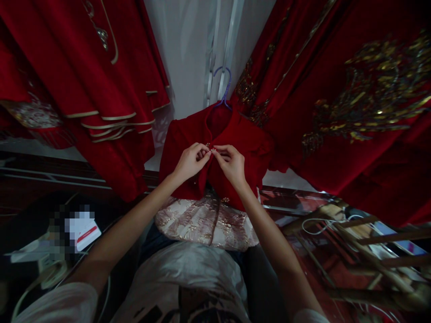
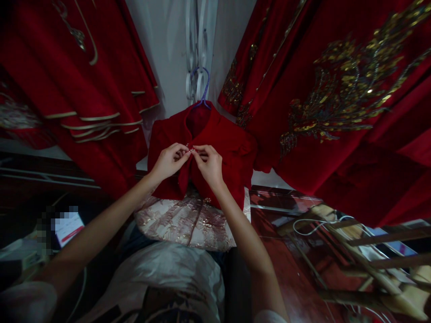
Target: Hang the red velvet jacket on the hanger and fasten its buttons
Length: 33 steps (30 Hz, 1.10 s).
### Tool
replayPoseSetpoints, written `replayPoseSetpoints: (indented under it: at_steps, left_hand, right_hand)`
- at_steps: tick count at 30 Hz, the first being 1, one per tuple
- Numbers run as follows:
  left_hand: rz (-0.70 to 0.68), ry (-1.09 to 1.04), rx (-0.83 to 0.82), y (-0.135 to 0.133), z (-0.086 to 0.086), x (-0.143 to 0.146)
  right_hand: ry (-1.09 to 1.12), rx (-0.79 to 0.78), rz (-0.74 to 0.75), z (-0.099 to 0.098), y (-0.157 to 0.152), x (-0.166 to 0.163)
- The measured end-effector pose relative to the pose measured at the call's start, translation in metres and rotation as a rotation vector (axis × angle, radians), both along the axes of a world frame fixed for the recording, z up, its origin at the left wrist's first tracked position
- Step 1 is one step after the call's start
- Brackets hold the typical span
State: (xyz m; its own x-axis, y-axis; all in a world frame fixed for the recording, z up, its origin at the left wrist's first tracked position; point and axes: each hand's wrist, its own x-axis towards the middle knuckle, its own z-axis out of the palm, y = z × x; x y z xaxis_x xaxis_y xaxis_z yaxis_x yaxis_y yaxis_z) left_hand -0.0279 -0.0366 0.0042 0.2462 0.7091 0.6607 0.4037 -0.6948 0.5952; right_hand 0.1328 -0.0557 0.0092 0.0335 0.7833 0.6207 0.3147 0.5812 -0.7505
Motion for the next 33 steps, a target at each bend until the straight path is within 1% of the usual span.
replayPoseSetpoints:
  at_steps: [6,12,18,24,29,33]
  left_hand:
    - [-0.047,0.139,0.074,0.002,0.006,-0.003]
    - [-0.05,0.331,0.22,0.002,0.021,-0.004]
    - [-0.114,0.279,0.268,0.007,0.024,0.001]
    - [-0.157,0.265,0.296,0.015,0.026,0.003]
    - [-0.178,0.284,0.219,0.017,0.029,0.003]
    - [-0.199,0.243,0.184,0.017,0.031,0.004]
  right_hand:
    - [0.057,-0.077,0.066,0.004,0.007,0.008]
    - [0.039,-0.13,0.108,0.007,0.017,0.014]
    - [0.116,-0.172,0.19,0.009,0.018,0.018]
    - [0.123,-0.185,0.243,0.014,0.019,0.023]
    - [0.122,-0.254,0.264,0.018,0.019,0.024]
    - [0.16,-0.31,0.277,0.021,0.019,0.025]
